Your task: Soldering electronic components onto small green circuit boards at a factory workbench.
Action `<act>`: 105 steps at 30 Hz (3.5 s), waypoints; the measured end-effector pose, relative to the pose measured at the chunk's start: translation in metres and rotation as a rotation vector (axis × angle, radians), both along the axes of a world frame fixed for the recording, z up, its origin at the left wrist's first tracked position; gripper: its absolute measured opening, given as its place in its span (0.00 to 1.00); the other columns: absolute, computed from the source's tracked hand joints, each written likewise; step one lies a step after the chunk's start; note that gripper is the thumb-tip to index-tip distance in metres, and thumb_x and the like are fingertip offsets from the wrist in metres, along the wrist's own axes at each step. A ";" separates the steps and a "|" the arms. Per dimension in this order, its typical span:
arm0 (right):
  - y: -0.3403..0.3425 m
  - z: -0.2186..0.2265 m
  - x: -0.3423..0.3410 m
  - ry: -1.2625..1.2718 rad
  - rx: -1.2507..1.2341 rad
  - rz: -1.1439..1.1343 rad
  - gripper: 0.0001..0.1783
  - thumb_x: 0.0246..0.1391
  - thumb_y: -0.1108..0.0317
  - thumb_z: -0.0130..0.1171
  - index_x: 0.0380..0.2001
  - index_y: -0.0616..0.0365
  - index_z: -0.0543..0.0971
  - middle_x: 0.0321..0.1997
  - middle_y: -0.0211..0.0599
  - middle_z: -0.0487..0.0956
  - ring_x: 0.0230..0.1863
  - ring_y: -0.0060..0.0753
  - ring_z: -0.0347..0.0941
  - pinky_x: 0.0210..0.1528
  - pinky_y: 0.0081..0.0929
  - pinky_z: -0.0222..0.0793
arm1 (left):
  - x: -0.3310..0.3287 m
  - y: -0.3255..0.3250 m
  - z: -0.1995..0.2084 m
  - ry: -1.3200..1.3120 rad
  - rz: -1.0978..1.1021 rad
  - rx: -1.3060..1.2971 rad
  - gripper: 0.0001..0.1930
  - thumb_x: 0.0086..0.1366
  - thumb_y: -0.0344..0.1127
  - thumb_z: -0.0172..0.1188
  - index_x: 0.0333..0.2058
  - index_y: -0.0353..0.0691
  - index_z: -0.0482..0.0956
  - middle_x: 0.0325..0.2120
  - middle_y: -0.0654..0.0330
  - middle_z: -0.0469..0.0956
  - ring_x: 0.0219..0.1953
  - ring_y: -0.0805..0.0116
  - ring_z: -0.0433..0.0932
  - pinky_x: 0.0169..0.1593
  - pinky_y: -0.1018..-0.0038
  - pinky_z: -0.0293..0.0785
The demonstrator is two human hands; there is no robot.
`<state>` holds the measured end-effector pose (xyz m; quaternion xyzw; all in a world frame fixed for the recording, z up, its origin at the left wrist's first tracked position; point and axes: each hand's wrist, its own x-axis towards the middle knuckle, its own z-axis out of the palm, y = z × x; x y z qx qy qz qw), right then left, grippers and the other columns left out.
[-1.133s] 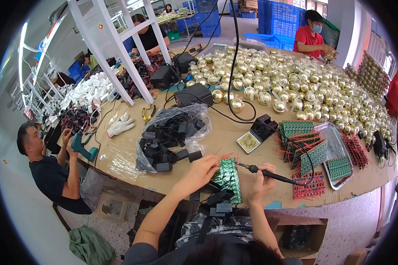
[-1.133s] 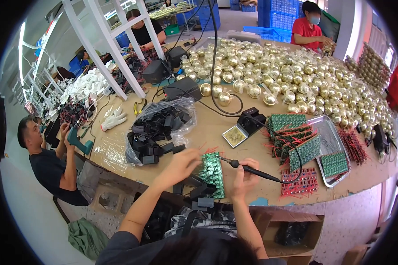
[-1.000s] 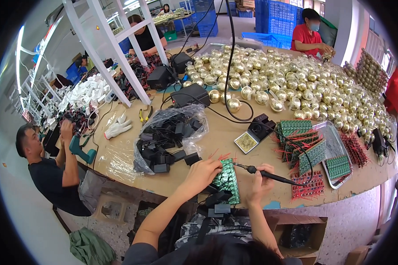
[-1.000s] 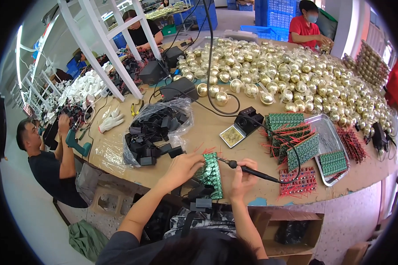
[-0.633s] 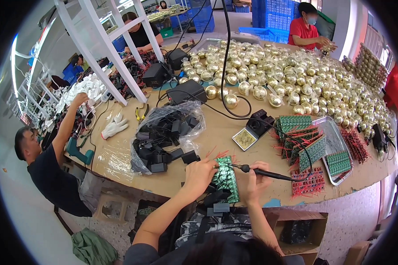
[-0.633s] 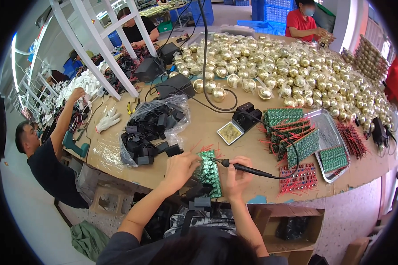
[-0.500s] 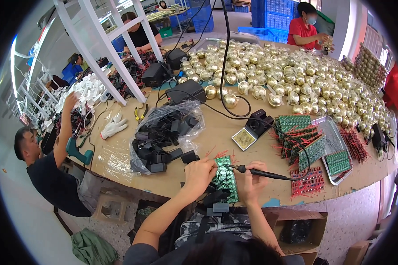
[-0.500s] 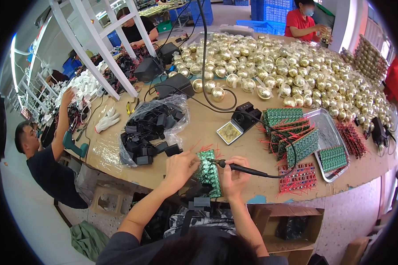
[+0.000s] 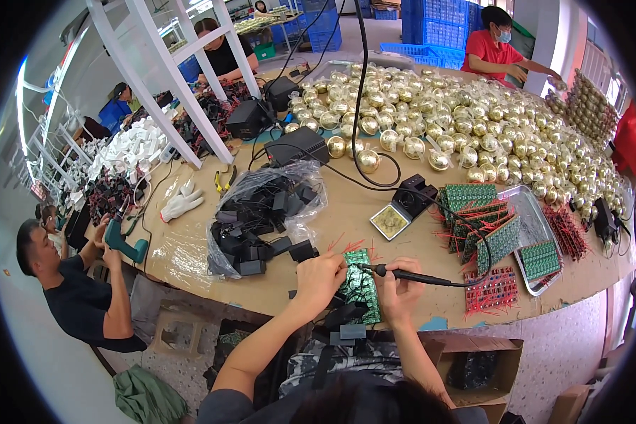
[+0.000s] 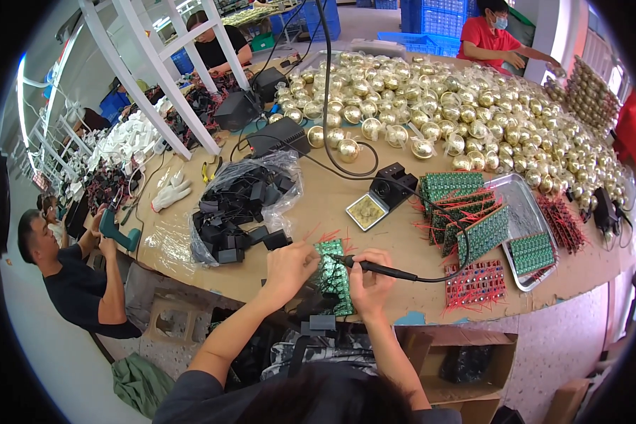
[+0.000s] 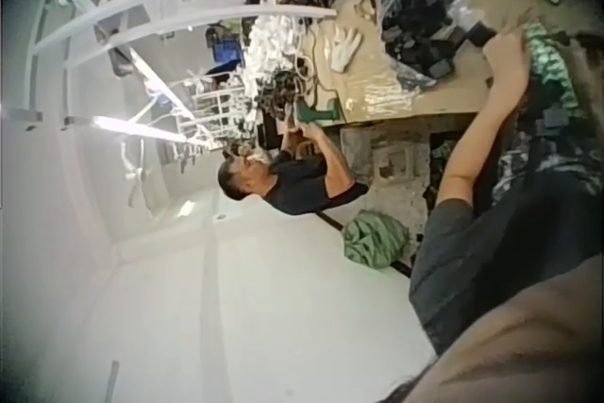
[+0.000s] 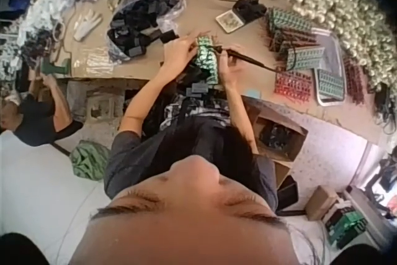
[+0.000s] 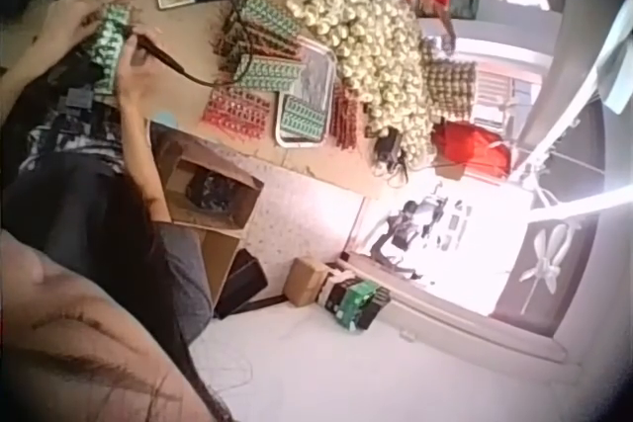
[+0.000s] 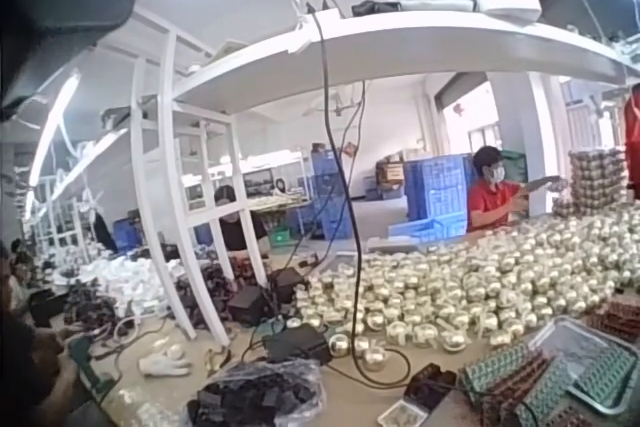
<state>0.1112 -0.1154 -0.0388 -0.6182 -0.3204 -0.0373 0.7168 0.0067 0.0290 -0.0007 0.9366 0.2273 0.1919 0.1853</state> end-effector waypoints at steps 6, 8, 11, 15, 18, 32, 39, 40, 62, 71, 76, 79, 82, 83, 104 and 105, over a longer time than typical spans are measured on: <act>0.002 0.000 -0.002 0.065 0.008 0.008 0.08 0.47 0.82 0.56 0.33 0.63 0.75 0.39 0.41 0.72 0.42 0.34 0.70 0.47 0.27 0.67 | 0.000 0.001 -0.001 -0.015 -0.013 0.001 0.03 0.52 0.30 0.66 0.26 0.40 0.82 0.25 0.60 0.82 0.27 0.60 0.83 0.30 0.66 0.76; 0.002 0.001 -0.003 0.065 0.018 0.003 0.08 0.47 0.82 0.56 0.33 0.63 0.75 0.39 0.41 0.72 0.41 0.34 0.70 0.46 0.27 0.67 | 0.000 0.001 -0.002 -0.015 -0.015 0.005 0.03 0.52 0.30 0.66 0.26 0.40 0.82 0.25 0.60 0.82 0.27 0.60 0.83 0.30 0.66 0.76; 0.002 0.001 -0.001 0.016 0.015 -0.008 0.07 0.47 0.82 0.57 0.32 0.63 0.75 0.38 0.41 0.72 0.41 0.33 0.70 0.46 0.27 0.67 | 0.001 0.001 -0.001 -0.014 -0.018 0.006 0.03 0.52 0.30 0.66 0.26 0.40 0.82 0.25 0.60 0.82 0.27 0.59 0.83 0.30 0.66 0.76; 0.002 -0.005 0.001 -0.028 -0.001 -0.023 0.07 0.47 0.82 0.57 0.32 0.63 0.75 0.38 0.41 0.73 0.41 0.33 0.70 0.45 0.27 0.67 | 0.001 0.001 0.001 -0.001 -0.014 -0.004 0.03 0.52 0.30 0.66 0.26 0.40 0.82 0.25 0.59 0.82 0.27 0.58 0.83 0.31 0.65 0.76; 0.003 -0.002 -0.001 -0.016 0.005 -0.010 0.07 0.47 0.82 0.57 0.32 0.63 0.75 0.38 0.41 0.73 0.40 0.33 0.70 0.45 0.27 0.67 | 0.001 0.001 0.000 -0.002 -0.013 -0.005 0.03 0.52 0.30 0.66 0.26 0.40 0.82 0.25 0.59 0.81 0.27 0.58 0.83 0.31 0.65 0.76; -0.004 -0.006 0.004 0.126 0.175 -0.087 0.08 0.49 0.83 0.54 0.35 0.62 0.74 0.41 0.39 0.70 0.41 0.31 0.68 0.48 0.26 0.66 | 0.001 0.001 -0.002 -0.008 -0.020 0.021 0.03 0.52 0.30 0.65 0.27 0.40 0.81 0.25 0.58 0.81 0.28 0.56 0.82 0.31 0.64 0.76; -0.005 -0.006 0.004 0.109 0.189 -0.099 0.08 0.50 0.82 0.54 0.35 0.62 0.74 0.42 0.39 0.70 0.42 0.30 0.68 0.47 0.25 0.66 | 0.000 0.001 0.001 0.004 -0.030 0.032 0.04 0.52 0.31 0.66 0.27 0.41 0.81 0.25 0.58 0.81 0.28 0.56 0.83 0.31 0.64 0.76; -0.005 -0.006 0.003 0.114 0.196 -0.097 0.08 0.51 0.82 0.54 0.35 0.62 0.74 0.42 0.39 0.70 0.42 0.29 0.68 0.47 0.24 0.66 | -0.001 0.001 0.002 0.001 -0.032 0.032 0.04 0.53 0.32 0.66 0.28 0.41 0.82 0.25 0.59 0.81 0.28 0.56 0.83 0.32 0.64 0.77; -0.005 -0.006 0.004 0.130 0.212 -0.127 0.07 0.51 0.82 0.54 0.35 0.62 0.74 0.42 0.38 0.70 0.42 0.29 0.68 0.47 0.24 0.66 | -0.010 0.027 0.042 0.086 -0.362 -0.315 0.05 0.59 0.31 0.64 0.32 0.36 0.79 0.29 0.56 0.79 0.29 0.59 0.80 0.35 0.65 0.75; -0.005 -0.007 0.005 0.121 0.226 -0.096 0.08 0.50 0.83 0.54 0.34 0.62 0.74 0.41 0.39 0.70 0.41 0.30 0.68 0.47 0.24 0.66 | -0.012 0.022 0.024 0.089 -0.314 -0.232 0.08 0.60 0.35 0.66 0.35 0.39 0.79 0.36 0.57 0.77 0.28 0.62 0.79 0.34 0.67 0.74; -0.004 -0.007 0.004 0.124 0.222 -0.095 0.09 0.49 0.84 0.53 0.34 0.62 0.74 0.42 0.39 0.70 0.42 0.30 0.68 0.47 0.24 0.65 | -0.006 0.006 0.030 0.082 -0.167 -0.047 0.11 0.59 0.39 0.68 0.37 0.43 0.80 0.38 0.58 0.78 0.31 0.54 0.80 0.34 0.62 0.75; -0.004 -0.006 0.004 0.124 0.220 -0.091 0.09 0.49 0.84 0.53 0.34 0.62 0.74 0.41 0.39 0.70 0.42 0.30 0.68 0.47 0.24 0.65 | -0.003 0.003 0.029 0.111 -0.133 -0.096 0.11 0.58 0.39 0.68 0.38 0.45 0.80 0.34 0.57 0.79 0.33 0.50 0.80 0.36 0.60 0.75; -0.004 -0.006 0.004 0.130 0.222 -0.086 0.09 0.49 0.85 0.53 0.34 0.63 0.74 0.41 0.39 0.70 0.42 0.30 0.68 0.47 0.24 0.66 | -0.004 0.007 0.015 0.049 -0.203 -0.033 0.09 0.58 0.36 0.66 0.37 0.45 0.80 0.30 0.56 0.79 0.34 0.49 0.80 0.36 0.60 0.75; -0.004 -0.006 0.004 0.130 0.221 -0.089 0.09 0.49 0.85 0.53 0.34 0.63 0.74 0.41 0.39 0.70 0.42 0.30 0.68 0.47 0.24 0.66 | -0.004 0.007 0.014 0.050 -0.205 -0.034 0.09 0.58 0.36 0.66 0.37 0.45 0.80 0.30 0.56 0.79 0.34 0.49 0.80 0.36 0.60 0.75; 0.000 -0.006 0.003 0.045 0.108 -0.040 0.06 0.49 0.82 0.57 0.32 0.62 0.76 0.37 0.38 0.73 0.37 0.28 0.70 0.40 0.22 0.67 | -0.004 0.003 0.003 0.002 -0.057 0.007 0.04 0.57 0.33 0.65 0.29 0.41 0.81 0.28 0.58 0.81 0.30 0.54 0.81 0.32 0.62 0.75; 0.001 -0.005 0.002 0.045 0.108 -0.039 0.06 0.49 0.82 0.57 0.32 0.62 0.76 0.37 0.38 0.73 0.37 0.28 0.70 0.40 0.22 0.67 | -0.004 0.003 0.003 0.004 -0.057 0.015 0.04 0.57 0.33 0.65 0.29 0.41 0.81 0.28 0.58 0.81 0.30 0.54 0.81 0.33 0.62 0.75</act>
